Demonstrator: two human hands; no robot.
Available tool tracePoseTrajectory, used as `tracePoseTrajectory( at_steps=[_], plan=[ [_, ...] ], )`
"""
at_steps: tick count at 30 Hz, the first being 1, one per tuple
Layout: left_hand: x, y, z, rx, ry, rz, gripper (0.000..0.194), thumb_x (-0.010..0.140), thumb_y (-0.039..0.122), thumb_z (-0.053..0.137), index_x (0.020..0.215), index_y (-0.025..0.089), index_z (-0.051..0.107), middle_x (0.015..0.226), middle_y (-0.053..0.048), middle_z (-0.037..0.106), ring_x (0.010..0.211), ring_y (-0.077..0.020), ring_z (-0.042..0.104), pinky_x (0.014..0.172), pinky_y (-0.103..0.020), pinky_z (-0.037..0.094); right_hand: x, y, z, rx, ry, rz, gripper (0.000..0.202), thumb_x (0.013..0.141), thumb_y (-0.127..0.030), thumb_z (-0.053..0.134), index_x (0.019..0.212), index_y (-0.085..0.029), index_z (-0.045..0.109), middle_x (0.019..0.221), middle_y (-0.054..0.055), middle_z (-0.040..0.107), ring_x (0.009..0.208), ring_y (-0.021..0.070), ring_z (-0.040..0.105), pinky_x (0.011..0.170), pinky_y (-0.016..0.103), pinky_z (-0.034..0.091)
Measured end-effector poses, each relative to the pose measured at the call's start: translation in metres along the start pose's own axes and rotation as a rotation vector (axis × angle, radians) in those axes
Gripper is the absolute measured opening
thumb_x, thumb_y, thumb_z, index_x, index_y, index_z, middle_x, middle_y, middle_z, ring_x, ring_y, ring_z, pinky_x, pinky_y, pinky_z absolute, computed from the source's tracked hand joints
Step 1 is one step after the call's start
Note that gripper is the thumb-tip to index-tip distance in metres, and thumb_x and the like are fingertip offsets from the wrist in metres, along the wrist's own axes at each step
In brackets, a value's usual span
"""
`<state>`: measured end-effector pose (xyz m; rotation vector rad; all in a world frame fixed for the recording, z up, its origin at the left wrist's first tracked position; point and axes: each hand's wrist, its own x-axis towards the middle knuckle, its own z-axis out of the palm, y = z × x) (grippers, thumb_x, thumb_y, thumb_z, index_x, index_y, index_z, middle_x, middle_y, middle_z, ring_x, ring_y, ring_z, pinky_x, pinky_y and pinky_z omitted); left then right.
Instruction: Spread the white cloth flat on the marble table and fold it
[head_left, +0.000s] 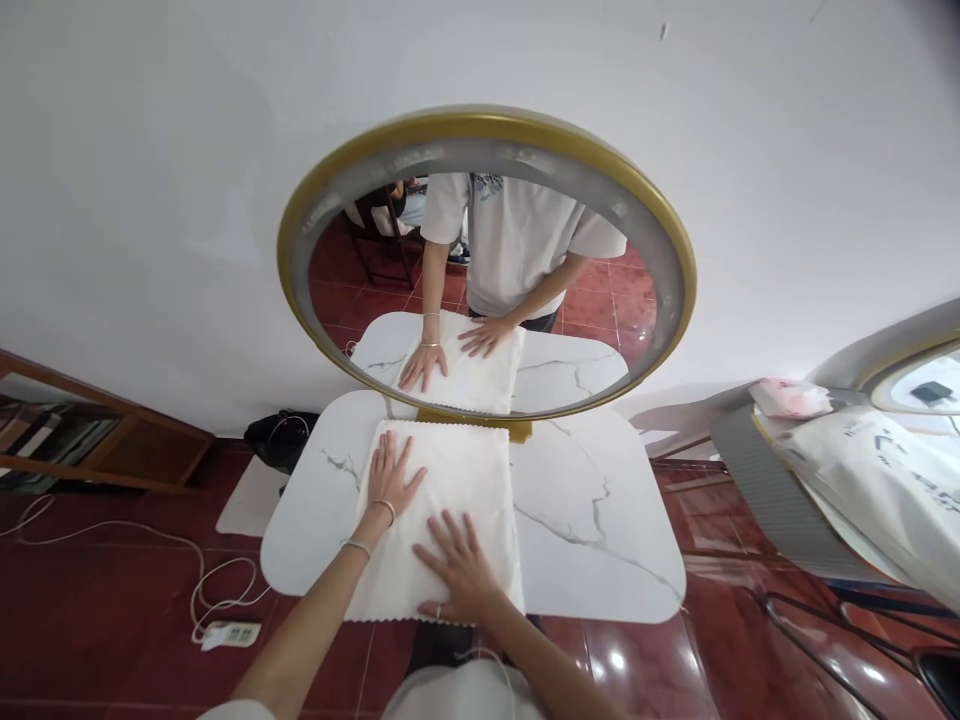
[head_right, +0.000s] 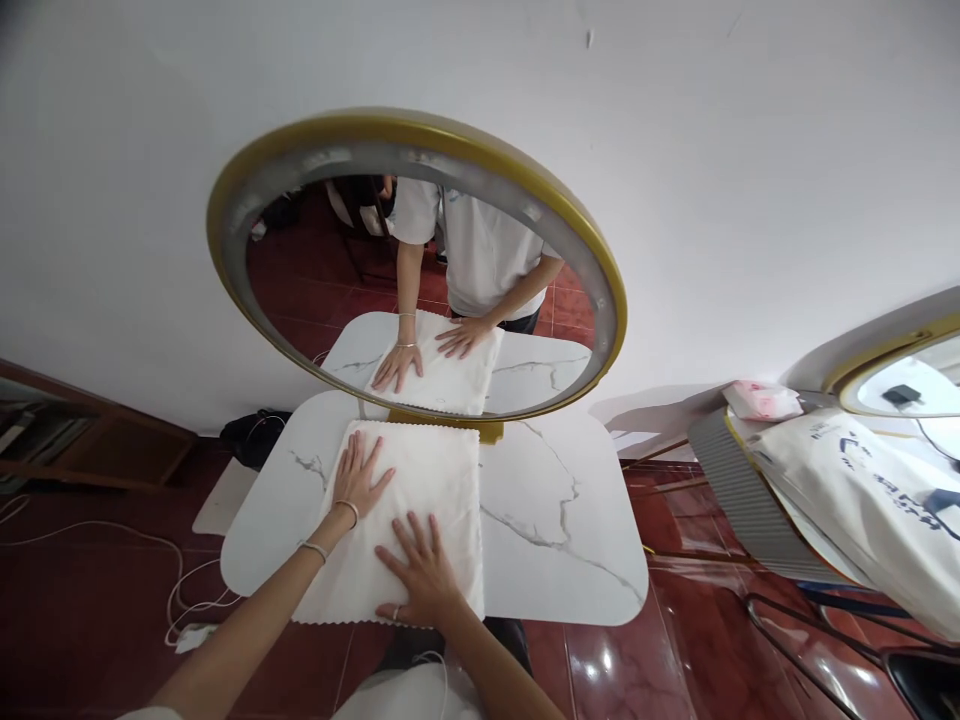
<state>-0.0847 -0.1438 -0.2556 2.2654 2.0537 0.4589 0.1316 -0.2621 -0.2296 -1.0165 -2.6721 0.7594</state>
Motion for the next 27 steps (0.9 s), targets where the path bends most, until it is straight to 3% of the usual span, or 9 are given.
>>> tracePoseTrajectory(
  at_steps=[2,4,7,11,13,15,18,22,27],
  plan=[
    [0.0,-0.009,-0.003,-0.006,-0.023,0.073,0.06,0.092,0.041,0.047,0.147,0.018,0.039,0.16,-0.015,0.018,0.148,-0.0329,0.013,0.115,-0.054,0.024,0.01,-0.007,0.001,0.016,0.007,-0.006,0.083,0.086,-0.067,0.049,0.154,-0.035,0.013,0.162,0.005,-0.004,0.148,0.0363,0.0,0.114,0.067,0.009],
    [0.003,0.002,-0.001,-0.037,-0.056,0.194,0.052,0.094,0.029,0.04,0.146,0.02,0.04,0.16,-0.013,0.021,0.148,-0.029,0.017,0.116,-0.051,0.025,0.007,-0.005,0.004,-0.005,0.032,0.014,0.083,0.085,-0.065,0.051,0.153,-0.036,0.013,0.162,0.004,-0.002,0.148,0.036,0.003,0.115,0.065,0.009],
    [0.013,0.045,0.011,-0.096,-0.074,0.335,0.051,0.094,0.018,0.036,0.145,0.026,0.042,0.16,-0.008,0.023,0.147,-0.0237,0.019,0.117,-0.047,0.026,-0.015,0.01,0.009,-0.078,0.09,0.092,0.084,0.083,-0.067,0.053,0.153,-0.037,0.016,0.162,0.004,0.004,0.148,0.037,0.008,0.115,0.065,0.009],
    [0.027,0.114,0.03,-0.148,-0.092,0.383,0.051,0.093,0.025,0.046,0.144,0.027,0.042,0.162,-0.006,0.018,0.148,-0.0244,0.014,0.118,-0.048,0.025,-0.055,0.037,0.007,-0.206,0.158,0.186,0.085,0.081,-0.068,0.055,0.152,-0.036,0.02,0.161,0.007,0.012,0.146,0.0391,0.017,0.114,0.064,0.014],
    [0.025,0.136,0.036,-0.165,-0.084,0.352,0.053,0.092,0.029,0.05,0.144,0.027,0.041,0.162,-0.006,0.015,0.149,-0.0259,0.013,0.118,-0.05,0.024,-0.069,0.046,0.004,-0.262,0.181,0.194,0.083,0.082,-0.066,0.055,0.152,-0.035,0.023,0.161,0.007,0.015,0.145,0.0389,0.019,0.114,0.063,0.016],
    [0.009,0.142,0.038,-0.165,-0.05,0.254,0.055,0.092,0.03,0.051,0.145,0.025,0.039,0.162,-0.008,0.013,0.149,-0.0282,0.012,0.118,-0.052,0.025,-0.074,0.049,0.003,-0.293,0.198,0.187,0.082,0.083,-0.064,0.056,0.152,-0.035,0.024,0.161,0.007,0.017,0.145,0.0387,0.019,0.113,0.063,0.017],
    [-0.037,0.123,0.032,-0.119,-0.004,0.102,0.06,0.092,0.036,0.05,0.149,0.025,0.033,0.162,-0.01,0.014,0.148,-0.0305,0.015,0.115,-0.053,0.028,-0.068,0.044,0.006,-0.291,0.205,0.185,0.085,0.081,-0.065,0.057,0.152,-0.034,0.023,0.161,0.008,0.017,0.145,0.0404,0.018,0.113,0.065,0.015],
    [-0.099,0.075,0.007,-0.018,-0.01,0.089,0.064,0.092,0.041,0.049,0.151,0.03,0.027,0.16,-0.009,0.02,0.147,-0.0284,0.022,0.113,-0.049,0.032,-0.043,0.025,0.014,-0.253,0.15,0.123,0.088,0.08,-0.068,0.056,0.153,-0.035,0.02,0.161,0.008,0.015,0.146,0.0411,0.015,0.112,0.066,0.012],
    [-0.119,0.018,-0.021,0.038,-0.02,0.01,0.062,0.092,0.04,0.049,0.15,0.03,0.031,0.159,-0.009,0.026,0.146,-0.0271,0.023,0.114,-0.047,0.031,-0.002,-0.008,0.03,-0.195,0.099,0.071,0.095,0.075,-0.073,0.058,0.153,-0.036,0.02,0.161,0.007,0.017,0.145,0.0412,0.016,0.113,0.066,0.009]
  ],
)
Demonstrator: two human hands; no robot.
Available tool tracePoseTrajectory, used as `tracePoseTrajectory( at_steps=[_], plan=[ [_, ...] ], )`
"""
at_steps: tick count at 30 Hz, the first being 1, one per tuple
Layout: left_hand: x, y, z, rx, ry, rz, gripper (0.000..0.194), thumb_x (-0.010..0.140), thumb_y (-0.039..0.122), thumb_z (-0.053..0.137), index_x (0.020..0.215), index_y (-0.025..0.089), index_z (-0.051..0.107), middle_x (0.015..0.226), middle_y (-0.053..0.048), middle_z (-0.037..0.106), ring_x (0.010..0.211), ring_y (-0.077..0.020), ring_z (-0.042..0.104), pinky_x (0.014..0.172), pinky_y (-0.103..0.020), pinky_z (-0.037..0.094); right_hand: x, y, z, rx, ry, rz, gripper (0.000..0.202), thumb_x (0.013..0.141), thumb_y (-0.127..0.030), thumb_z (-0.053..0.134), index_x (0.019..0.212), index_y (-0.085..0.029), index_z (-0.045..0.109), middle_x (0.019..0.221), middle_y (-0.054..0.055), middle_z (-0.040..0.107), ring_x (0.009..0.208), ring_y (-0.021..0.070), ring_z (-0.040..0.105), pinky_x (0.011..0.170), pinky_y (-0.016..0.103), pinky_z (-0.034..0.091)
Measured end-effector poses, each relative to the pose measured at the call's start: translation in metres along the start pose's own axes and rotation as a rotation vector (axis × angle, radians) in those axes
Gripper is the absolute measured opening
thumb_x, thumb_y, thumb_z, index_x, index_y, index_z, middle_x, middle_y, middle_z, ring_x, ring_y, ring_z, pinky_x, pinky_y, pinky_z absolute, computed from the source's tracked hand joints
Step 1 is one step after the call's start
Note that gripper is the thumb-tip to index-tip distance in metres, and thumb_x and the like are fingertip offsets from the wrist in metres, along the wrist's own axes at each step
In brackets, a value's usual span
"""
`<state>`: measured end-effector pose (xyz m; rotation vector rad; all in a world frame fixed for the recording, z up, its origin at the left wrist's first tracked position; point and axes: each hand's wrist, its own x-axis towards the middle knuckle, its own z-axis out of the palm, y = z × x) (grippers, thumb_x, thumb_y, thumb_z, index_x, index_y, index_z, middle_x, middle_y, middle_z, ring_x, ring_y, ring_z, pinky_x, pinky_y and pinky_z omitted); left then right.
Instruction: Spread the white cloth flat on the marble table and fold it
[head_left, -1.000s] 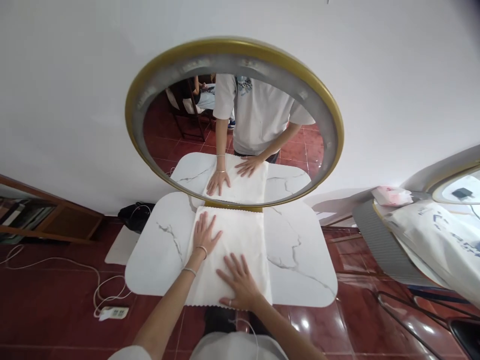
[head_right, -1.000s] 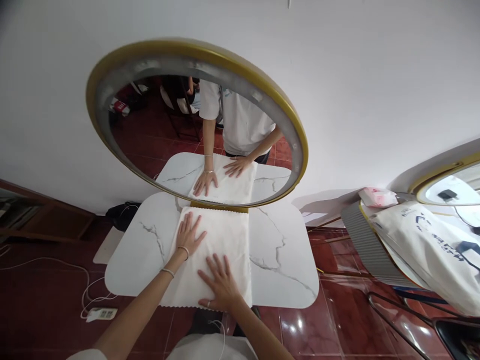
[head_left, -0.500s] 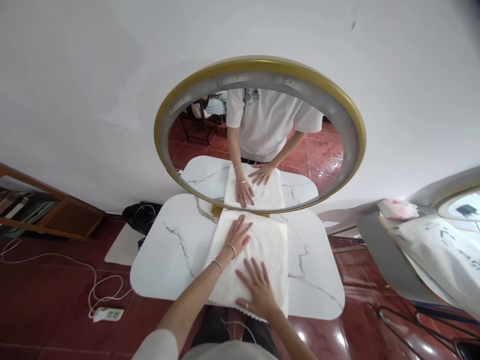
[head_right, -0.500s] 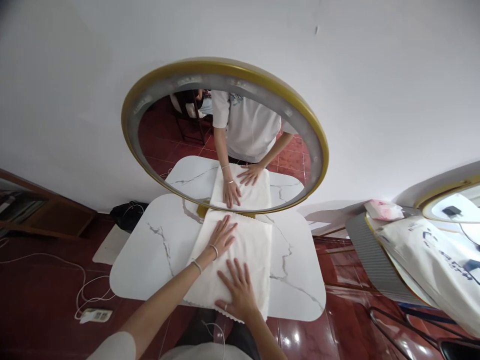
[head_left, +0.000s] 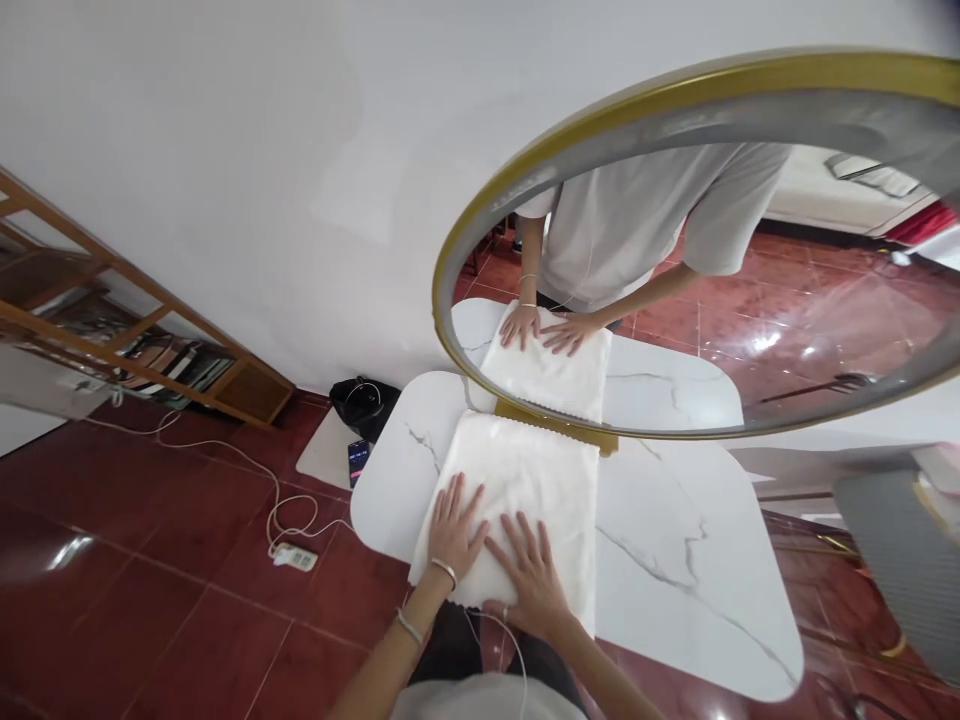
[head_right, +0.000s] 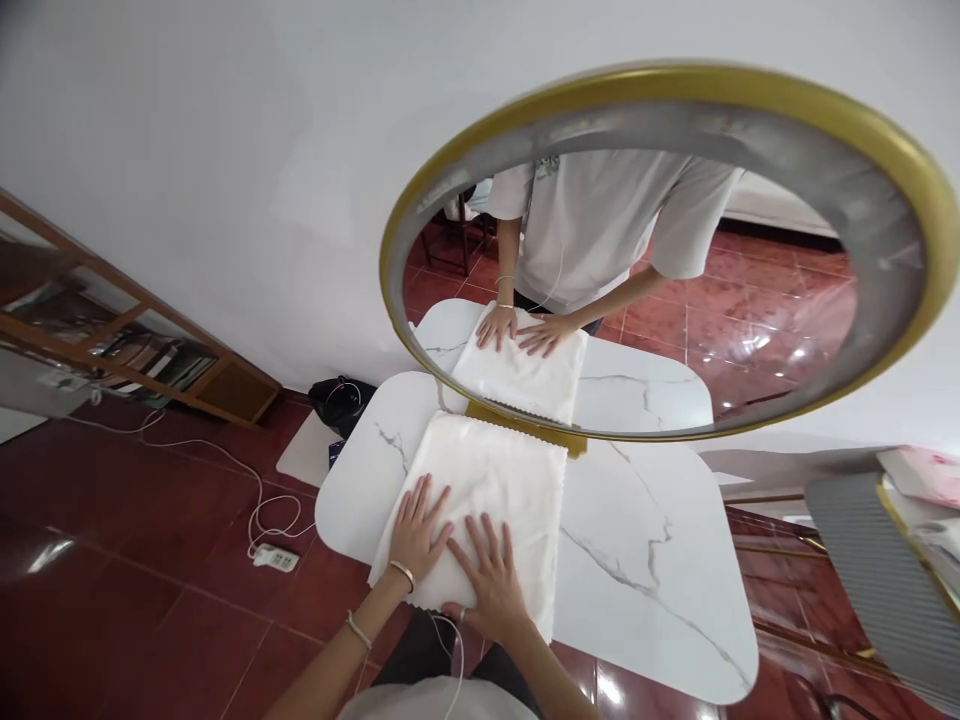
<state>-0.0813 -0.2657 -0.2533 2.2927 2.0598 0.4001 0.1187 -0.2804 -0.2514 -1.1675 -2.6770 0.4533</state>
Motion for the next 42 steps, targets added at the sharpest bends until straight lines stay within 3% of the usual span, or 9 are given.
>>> tracePoseTrajectory(
  at_steps=[4,6,9,14,24,30,35,38,42],
  plan=[
    [0.008,-0.027,-0.007,-0.061,-0.008,-0.026,0.058,0.092,0.041,0.048,0.148,0.028,0.036,0.159,-0.008,0.025,0.147,-0.0281,0.022,0.116,-0.049,0.029,0.03,-0.007,0.008,0.072,0.162,0.088,0.07,0.093,-0.054,0.046,0.154,-0.031,0.02,0.155,0.006,0.034,0.143,0.0299,0.028,0.114,0.055,0.025],
    [0.019,-0.028,-0.005,-0.113,0.027,-0.054,0.052,0.093,0.041,0.048,0.143,0.027,0.044,0.159,-0.007,0.026,0.147,-0.029,0.02,0.117,-0.05,0.027,0.044,0.005,0.009,0.08,0.352,0.263,0.061,0.098,-0.042,0.038,0.154,-0.027,0.02,0.151,0.008,0.04,0.141,0.0256,0.032,0.111,0.049,0.034],
    [0.052,-0.019,0.001,-0.192,0.081,-0.035,0.043,0.093,0.038,0.049,0.134,0.025,0.052,0.155,-0.008,0.033,0.147,-0.0305,0.021,0.118,-0.055,0.027,0.064,0.031,0.005,-0.036,0.556,0.517,0.06,0.099,-0.04,0.037,0.154,-0.022,0.02,0.154,0.012,0.034,0.144,0.0287,0.025,0.11,0.052,0.033],
    [0.109,-0.019,0.008,-0.234,0.067,-0.001,0.05,0.094,0.033,0.049,0.142,0.023,0.044,0.157,-0.013,0.028,0.145,-0.0354,0.023,0.115,-0.058,0.03,0.099,0.045,0.007,-0.223,0.443,0.492,0.061,0.1,-0.039,0.033,0.155,-0.018,0.015,0.155,0.013,0.032,0.146,0.0265,0.023,0.115,0.05,0.025],
    [0.152,-0.076,0.005,-0.15,-0.008,-0.13,0.058,0.093,0.044,0.047,0.147,0.029,0.036,0.161,-0.006,0.02,0.149,-0.0282,0.012,0.12,-0.051,0.015,0.179,0.038,0.01,-0.248,0.388,0.424,0.064,0.098,-0.037,0.035,0.153,-0.008,0.019,0.158,0.019,0.023,0.148,0.0277,0.012,0.116,0.049,0.022],
    [0.203,-0.097,0.008,-0.134,0.005,-0.119,0.055,0.094,0.046,0.042,0.146,0.027,0.038,0.159,-0.008,0.024,0.148,-0.0293,0.013,0.119,-0.052,0.014,0.25,0.051,0.005,-0.226,0.347,0.544,0.065,0.096,-0.042,0.036,0.144,0.002,0.036,0.146,0.03,0.038,0.139,0.0404,0.029,0.109,0.057,0.028],
    [0.24,-0.11,0.008,-0.129,-0.024,-0.122,0.048,0.095,0.044,0.04,0.138,0.025,0.05,0.148,-0.011,0.043,0.142,-0.0291,0.03,0.119,-0.051,0.015,0.298,0.069,-0.008,-0.153,0.243,0.687,0.061,0.095,-0.042,0.034,0.14,-0.002,0.043,0.137,0.03,0.049,0.129,0.043,0.042,0.102,0.06,0.031],
    [0.238,-0.114,0.008,-0.132,-0.03,-0.112,0.047,0.095,0.042,0.041,0.139,0.024,0.049,0.15,-0.011,0.041,0.143,-0.0285,0.028,0.119,-0.05,0.015,0.3,0.072,-0.009,-0.172,0.256,0.654,0.06,0.096,-0.042,0.035,0.14,-0.002,0.044,0.138,0.028,0.05,0.129,0.0408,0.043,0.103,0.057,0.032],
    [0.192,-0.116,0.001,-0.142,-0.036,-0.047,0.059,0.092,0.049,0.047,0.146,0.026,0.039,0.16,-0.01,0.022,0.148,-0.032,0.013,0.119,-0.053,0.012,0.266,0.053,0.003,-0.229,0.335,0.487,0.057,0.098,-0.041,0.032,0.144,-0.008,0.04,0.146,0.021,0.043,0.135,0.0344,0.037,0.108,0.054,0.028]
  ],
)
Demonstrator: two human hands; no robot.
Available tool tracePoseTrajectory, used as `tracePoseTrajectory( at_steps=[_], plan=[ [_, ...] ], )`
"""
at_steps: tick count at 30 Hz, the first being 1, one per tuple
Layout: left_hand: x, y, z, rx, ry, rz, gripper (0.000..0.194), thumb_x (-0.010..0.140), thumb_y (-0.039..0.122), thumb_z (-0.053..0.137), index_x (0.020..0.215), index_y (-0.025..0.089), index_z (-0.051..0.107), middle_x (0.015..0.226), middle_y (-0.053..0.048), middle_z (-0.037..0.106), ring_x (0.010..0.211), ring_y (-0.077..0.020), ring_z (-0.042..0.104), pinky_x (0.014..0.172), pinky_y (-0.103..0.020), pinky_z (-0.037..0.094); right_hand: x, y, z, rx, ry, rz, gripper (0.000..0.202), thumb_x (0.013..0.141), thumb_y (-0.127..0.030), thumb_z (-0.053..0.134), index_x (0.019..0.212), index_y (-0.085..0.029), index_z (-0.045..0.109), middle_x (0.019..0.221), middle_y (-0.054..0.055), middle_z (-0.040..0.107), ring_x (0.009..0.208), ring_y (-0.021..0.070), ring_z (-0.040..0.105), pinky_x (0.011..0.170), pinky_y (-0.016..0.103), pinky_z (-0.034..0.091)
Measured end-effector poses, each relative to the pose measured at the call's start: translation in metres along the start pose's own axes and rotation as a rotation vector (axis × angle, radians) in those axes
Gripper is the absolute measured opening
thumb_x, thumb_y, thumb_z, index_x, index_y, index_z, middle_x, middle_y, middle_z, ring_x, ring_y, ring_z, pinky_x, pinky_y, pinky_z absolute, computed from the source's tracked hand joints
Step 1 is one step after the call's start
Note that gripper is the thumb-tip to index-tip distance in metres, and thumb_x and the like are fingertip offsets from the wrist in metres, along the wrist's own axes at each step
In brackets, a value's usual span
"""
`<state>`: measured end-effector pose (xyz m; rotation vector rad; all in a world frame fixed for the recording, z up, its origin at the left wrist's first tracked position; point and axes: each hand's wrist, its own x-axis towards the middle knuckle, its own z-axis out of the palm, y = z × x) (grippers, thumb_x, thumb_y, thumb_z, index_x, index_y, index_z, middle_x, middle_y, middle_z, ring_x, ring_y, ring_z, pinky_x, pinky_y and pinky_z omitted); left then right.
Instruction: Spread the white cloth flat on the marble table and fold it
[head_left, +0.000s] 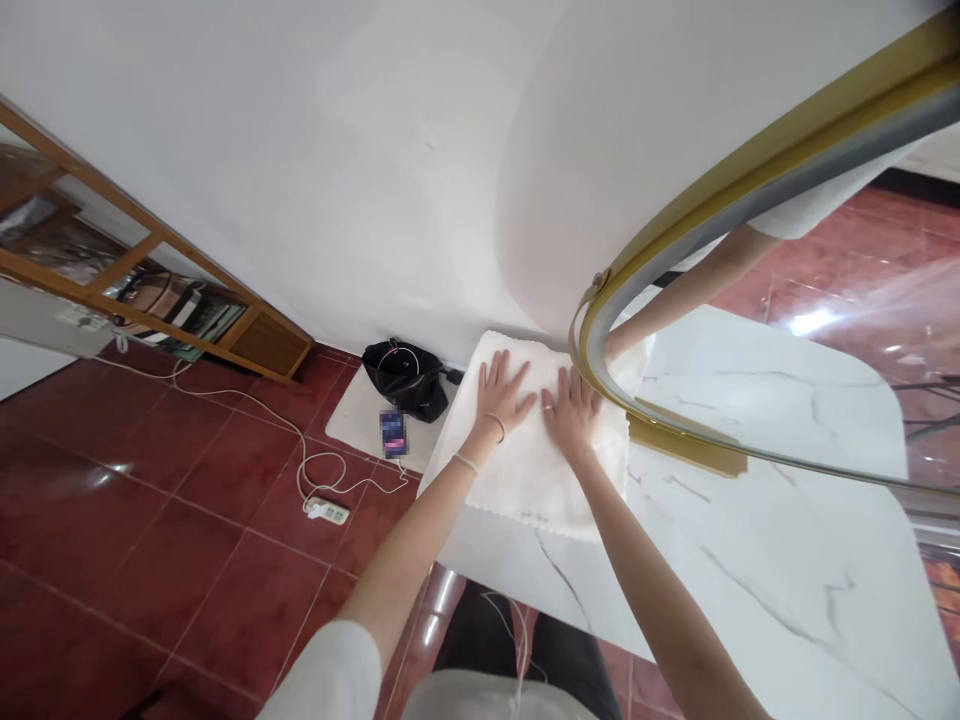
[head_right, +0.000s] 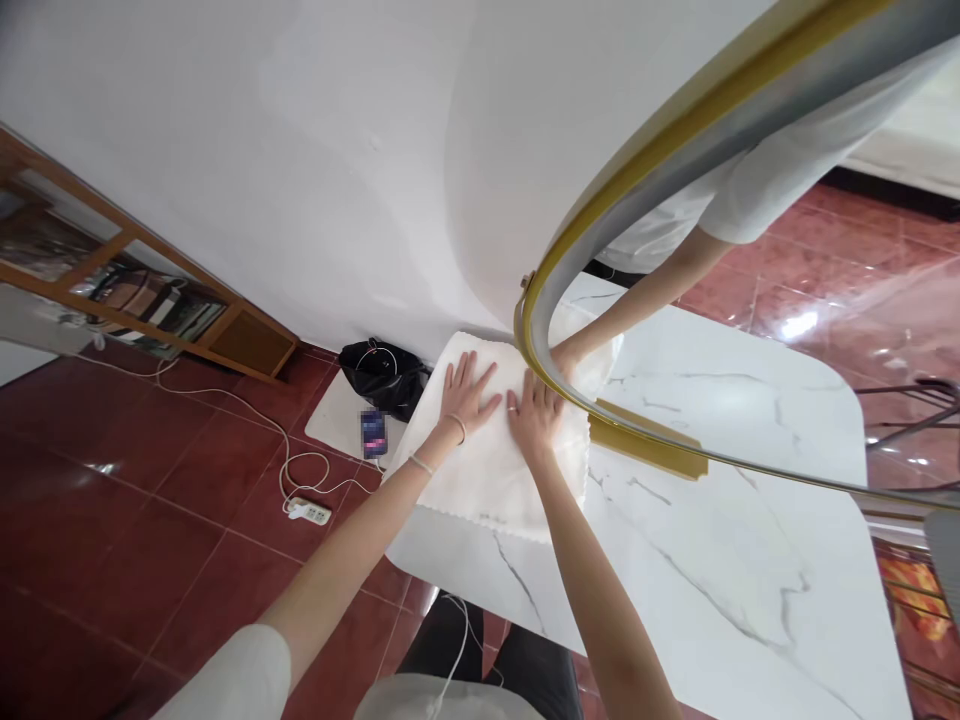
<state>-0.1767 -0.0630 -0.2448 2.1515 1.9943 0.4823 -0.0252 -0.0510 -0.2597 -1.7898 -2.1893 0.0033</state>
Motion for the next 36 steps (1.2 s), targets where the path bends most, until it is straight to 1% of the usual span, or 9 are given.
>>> tracePoseTrajectory(
  at_steps=[5,8,12,18,22,26,30,33,36],
  plan=[
    [-0.073,0.002,-0.008,0.023,0.007,-0.001,0.065,0.091,0.053,0.048,0.148,0.028,0.033,0.162,-0.009,0.015,0.149,-0.0325,0.009,0.119,-0.054,0.013,-0.069,-0.01,-0.006,0.037,0.117,-0.121,0.055,0.099,-0.035,0.035,0.151,-0.016,0.029,0.15,0.014,0.041,0.141,0.0294,0.031,0.113,0.054,0.024],
    [-0.081,0.003,-0.007,0.032,0.007,-0.019,0.061,0.092,0.05,0.046,0.148,0.03,0.033,0.162,-0.009,0.015,0.149,-0.0319,0.009,0.119,-0.055,0.014,-0.079,-0.012,-0.008,0.078,0.081,-0.22,0.053,0.098,-0.021,0.032,0.151,-0.022,0.029,0.15,0.009,0.043,0.142,0.0243,0.031,0.114,0.048,0.026],
    [-0.045,0.0,-0.004,0.029,-0.003,-0.022,0.055,0.095,0.045,0.042,0.148,0.032,0.034,0.162,-0.007,0.017,0.149,-0.0289,0.009,0.119,-0.054,0.012,-0.042,-0.013,-0.006,0.064,-0.057,-0.191,0.052,0.097,-0.017,0.028,0.148,-0.018,0.037,0.151,0.009,0.041,0.143,0.0234,0.029,0.115,0.046,0.026],
    [0.025,-0.022,-0.007,-0.002,-0.028,-0.016,0.05,0.095,0.037,0.045,0.144,0.028,0.043,0.159,-0.009,0.027,0.147,-0.0264,0.02,0.119,-0.05,0.017,0.034,-0.034,0.004,0.045,-0.225,-0.001,0.054,0.096,-0.042,0.036,0.147,-0.025,0.038,0.155,0.011,0.032,0.142,0.0351,0.024,0.109,0.063,0.023],
    [0.033,-0.038,-0.012,-0.045,-0.024,-0.074,0.043,0.094,0.031,0.047,0.137,0.024,0.052,0.151,-0.009,0.041,0.142,-0.0213,0.034,0.118,-0.042,0.026,0.04,-0.054,0.011,0.029,-0.195,0.005,0.057,0.097,-0.044,0.034,0.149,-0.019,0.035,0.155,0.017,0.029,0.143,0.0387,0.017,0.107,0.068,0.017],
    [-0.007,-0.047,-0.021,-0.041,-0.006,-0.082,0.039,0.097,0.026,0.04,0.131,0.019,0.057,0.151,-0.011,0.041,0.144,-0.0218,0.031,0.117,-0.04,0.028,0.019,-0.068,0.006,0.115,-0.103,-0.138,0.055,0.1,-0.042,0.032,0.144,-0.01,0.041,0.148,0.021,0.038,0.137,0.0347,0.029,0.109,0.057,0.023],
    [-0.079,-0.057,-0.025,-0.005,-0.006,-0.089,0.051,0.097,0.03,0.038,0.146,0.017,0.038,0.159,-0.014,0.023,0.148,-0.0297,0.015,0.116,-0.051,0.027,-0.01,-0.088,-0.004,0.226,-0.185,-0.271,0.04,0.1,-0.029,0.031,0.115,-0.014,0.065,0.117,0.015,0.064,0.109,0.0258,0.052,0.096,0.041,0.04],
    [-0.131,-0.065,-0.025,0.006,0.028,-0.131,0.054,0.098,0.032,0.034,0.148,0.013,0.034,0.159,-0.016,0.02,0.148,-0.0307,0.01,0.117,-0.051,0.027,-0.05,-0.106,-0.011,0.257,-0.188,-0.32,0.033,0.097,-0.03,0.042,0.116,-0.015,0.064,0.121,0.012,0.063,0.114,0.0247,0.051,0.098,0.038,0.041],
    [-0.174,-0.065,-0.023,0.026,0.101,-0.191,0.054,0.099,0.03,0.031,0.15,0.012,0.031,0.159,-0.016,0.02,0.148,-0.0295,0.009,0.117,-0.051,0.027,-0.105,-0.114,-0.021,0.286,-0.17,-0.442,0.044,0.095,-0.034,0.045,0.135,-0.016,0.052,0.146,0.013,0.046,0.137,0.0291,0.035,0.111,0.046,0.031]
  ],
)
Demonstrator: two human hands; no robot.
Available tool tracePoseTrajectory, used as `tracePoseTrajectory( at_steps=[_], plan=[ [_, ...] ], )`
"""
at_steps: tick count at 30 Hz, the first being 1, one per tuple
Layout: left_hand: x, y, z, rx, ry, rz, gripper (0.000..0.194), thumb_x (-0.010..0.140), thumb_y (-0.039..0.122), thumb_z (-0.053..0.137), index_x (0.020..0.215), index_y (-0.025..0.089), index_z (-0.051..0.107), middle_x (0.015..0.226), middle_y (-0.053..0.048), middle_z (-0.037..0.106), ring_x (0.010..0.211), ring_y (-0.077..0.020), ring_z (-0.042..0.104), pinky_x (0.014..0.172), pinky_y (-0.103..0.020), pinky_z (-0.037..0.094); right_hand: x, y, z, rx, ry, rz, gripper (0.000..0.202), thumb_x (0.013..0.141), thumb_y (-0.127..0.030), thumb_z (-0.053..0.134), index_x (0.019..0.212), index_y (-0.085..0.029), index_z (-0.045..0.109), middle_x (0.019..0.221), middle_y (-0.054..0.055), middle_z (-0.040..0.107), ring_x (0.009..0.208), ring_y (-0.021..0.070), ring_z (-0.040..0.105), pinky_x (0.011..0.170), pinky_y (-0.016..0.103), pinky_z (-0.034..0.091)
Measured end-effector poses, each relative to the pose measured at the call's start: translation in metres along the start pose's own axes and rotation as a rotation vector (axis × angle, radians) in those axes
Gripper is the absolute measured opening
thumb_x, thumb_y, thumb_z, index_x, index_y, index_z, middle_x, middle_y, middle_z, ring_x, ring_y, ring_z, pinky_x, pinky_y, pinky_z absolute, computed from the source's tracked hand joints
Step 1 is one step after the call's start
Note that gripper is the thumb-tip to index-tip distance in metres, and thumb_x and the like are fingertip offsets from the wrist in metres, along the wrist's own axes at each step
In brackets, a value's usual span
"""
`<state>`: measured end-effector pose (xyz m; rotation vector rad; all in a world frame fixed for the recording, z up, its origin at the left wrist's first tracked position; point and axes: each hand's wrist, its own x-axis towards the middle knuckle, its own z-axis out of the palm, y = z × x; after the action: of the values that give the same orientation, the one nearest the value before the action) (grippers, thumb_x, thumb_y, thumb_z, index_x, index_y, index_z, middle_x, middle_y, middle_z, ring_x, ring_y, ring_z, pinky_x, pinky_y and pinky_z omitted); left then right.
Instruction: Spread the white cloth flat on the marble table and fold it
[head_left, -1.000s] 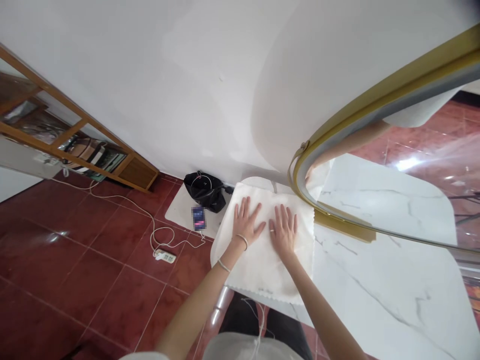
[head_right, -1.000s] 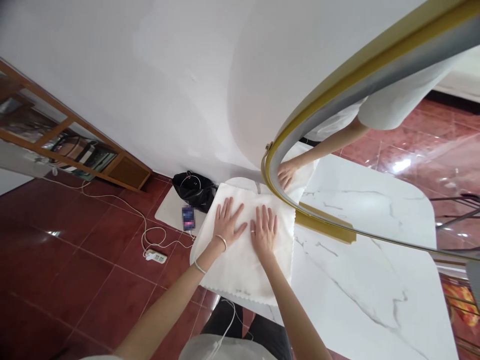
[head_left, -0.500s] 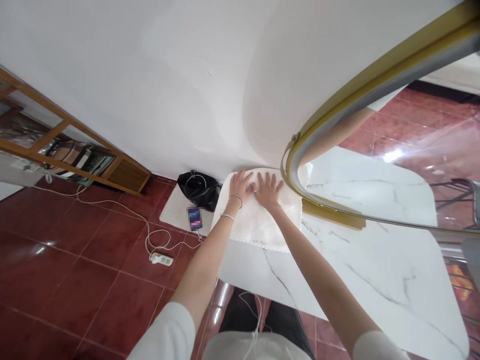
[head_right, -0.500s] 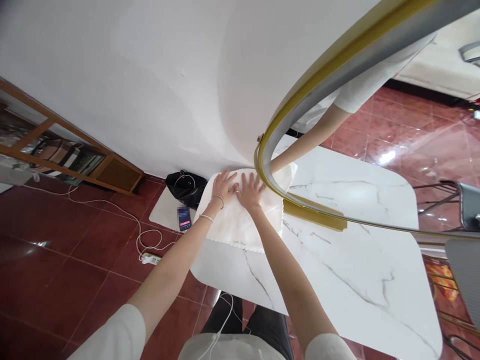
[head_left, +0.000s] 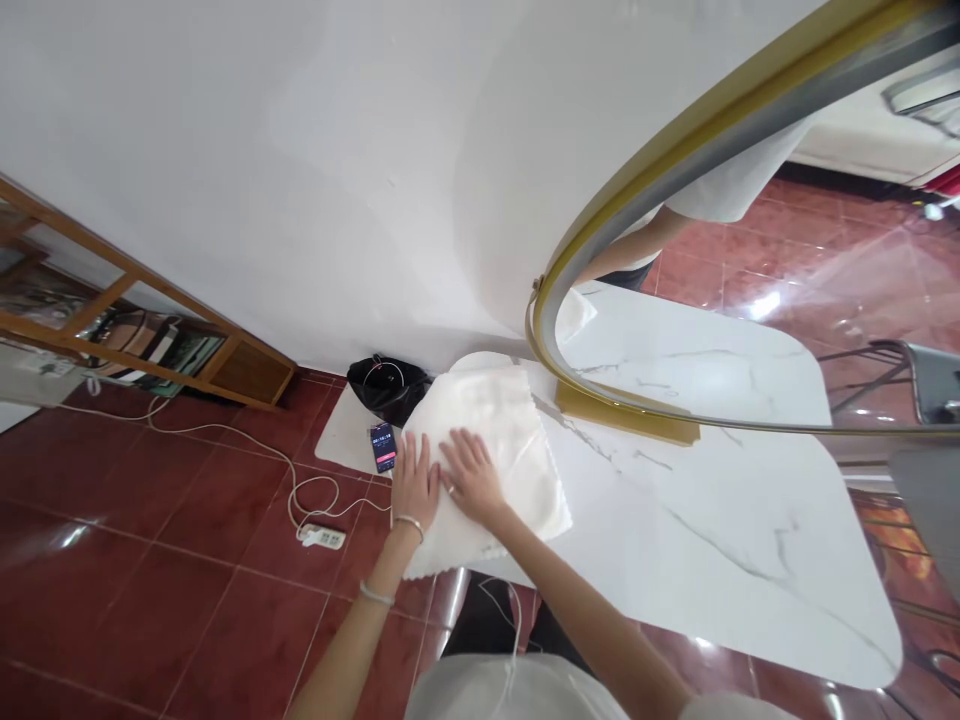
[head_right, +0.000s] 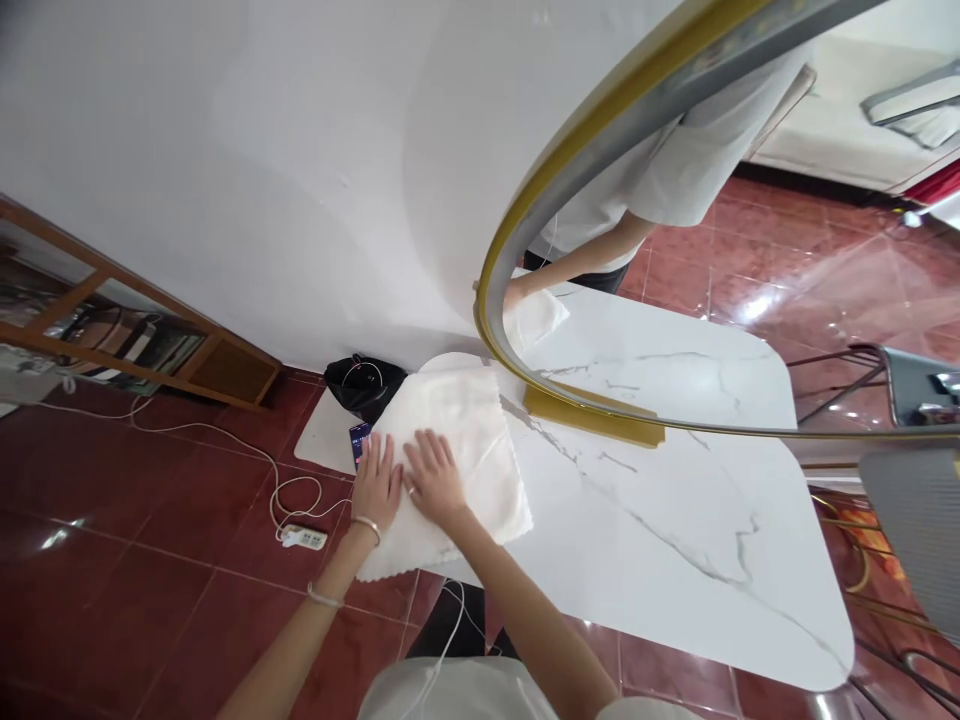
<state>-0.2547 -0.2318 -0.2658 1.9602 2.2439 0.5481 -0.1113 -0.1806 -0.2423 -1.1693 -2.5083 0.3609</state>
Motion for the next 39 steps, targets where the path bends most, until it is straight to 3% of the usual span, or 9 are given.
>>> tracePoseTrajectory(
  at_steps=[5,11,17,20,22,24,30,35,39],
  plan=[
    [-0.057,0.025,-0.003,0.1,0.048,-0.034,0.055,0.098,0.027,0.034,0.152,0.018,0.026,0.159,-0.015,0.018,0.148,-0.0303,0.009,0.115,-0.056,0.028,-0.088,-0.021,-0.012,-0.009,-0.077,-0.084,0.065,0.094,-0.039,0.046,0.153,-0.021,0.025,0.159,0.01,0.023,0.147,0.0307,0.017,0.115,0.053,0.022],
    [-0.074,0.097,0.016,0.065,-0.055,0.089,0.057,0.095,0.026,0.038,0.151,0.02,0.027,0.158,-0.012,0.024,0.147,-0.0274,0.017,0.116,-0.054,0.027,-0.16,0.01,-0.034,-0.111,-0.058,0.071,0.072,0.09,-0.034,0.05,0.154,-0.022,0.02,0.158,0.011,0.024,0.145,0.0335,0.022,0.115,0.057,0.021],
    [-0.056,0.179,0.04,-0.09,-0.155,0.189,0.055,0.091,0.028,0.047,0.146,0.025,0.039,0.158,-0.011,0.027,0.147,-0.0285,0.02,0.117,-0.056,0.022,-0.213,0.059,-0.059,-0.228,0.018,0.269,0.069,0.092,-0.032,0.048,0.154,-0.025,0.019,0.158,0.01,0.025,0.145,0.032,0.025,0.113,0.054,0.027],
    [-0.029,0.211,0.043,-0.205,-0.183,-0.073,0.057,0.084,0.029,0.059,0.139,0.021,0.048,0.156,-0.016,0.029,0.146,-0.0346,0.022,0.115,-0.057,0.025,-0.231,0.077,-0.072,-0.226,0.044,0.328,0.067,0.094,-0.034,0.046,0.154,-0.028,0.018,0.158,0.008,0.026,0.145,0.0303,0.027,0.113,0.054,0.03],
    [-0.004,0.223,0.043,-0.29,-0.229,-0.251,0.054,0.083,0.028,0.061,0.134,0.017,0.05,0.147,-0.019,0.041,0.139,-0.0335,0.036,0.11,-0.052,0.036,-0.239,0.085,-0.077,-0.192,0.047,0.327,0.066,0.094,-0.037,0.047,0.154,-0.029,0.02,0.157,0.006,0.027,0.144,0.0295,0.028,0.112,0.053,0.033],
    [0.021,0.227,0.041,-0.352,-0.283,-0.274,0.044,0.086,0.029,0.057,0.129,0.018,0.053,0.131,-0.016,0.057,0.124,-0.0275,0.054,0.102,-0.044,0.045,-0.242,0.089,-0.079,-0.155,0.038,0.323,0.064,0.093,-0.038,0.049,0.153,-0.03,0.024,0.157,0.005,0.029,0.144,0.0291,0.029,0.112,0.053,0.035],
    [0.063,0.232,0.017,-0.393,-0.36,0.003,0.037,0.081,0.013,0.05,0.113,0.027,0.064,0.112,-0.004,0.068,0.108,-0.0212,0.064,0.097,-0.036,0.049,-0.236,0.094,-0.074,-0.053,0.009,0.384,0.06,0.086,-0.035,0.058,0.144,-0.034,0.043,0.152,0.003,0.039,0.139,0.0292,0.038,0.11,0.052,0.039],
    [0.044,0.275,-0.03,-0.43,-0.457,0.43,0.044,0.08,0.011,0.049,0.111,0.035,0.069,0.119,0.002,0.068,0.102,-0.017,0.067,0.096,-0.03,0.051,-0.233,0.106,-0.07,0.105,0.097,0.411,0.049,0.082,-0.029,0.059,0.13,-0.035,0.059,0.138,0.004,0.057,0.126,0.0286,0.054,0.099,0.044,0.052],
    [0.02,0.318,-0.086,-0.316,-0.452,1.03,0.056,0.081,0.01,0.047,0.127,0.039,0.059,0.122,0.001,0.068,0.078,-0.0163,0.071,0.071,-0.029,0.058,-0.24,0.115,-0.076,0.101,0.428,0.423,0.068,0.088,-0.035,0.046,0.151,-0.043,0.022,0.131,0.004,0.062,0.115,0.0329,0.062,0.081,0.048,0.06]
  ],
)
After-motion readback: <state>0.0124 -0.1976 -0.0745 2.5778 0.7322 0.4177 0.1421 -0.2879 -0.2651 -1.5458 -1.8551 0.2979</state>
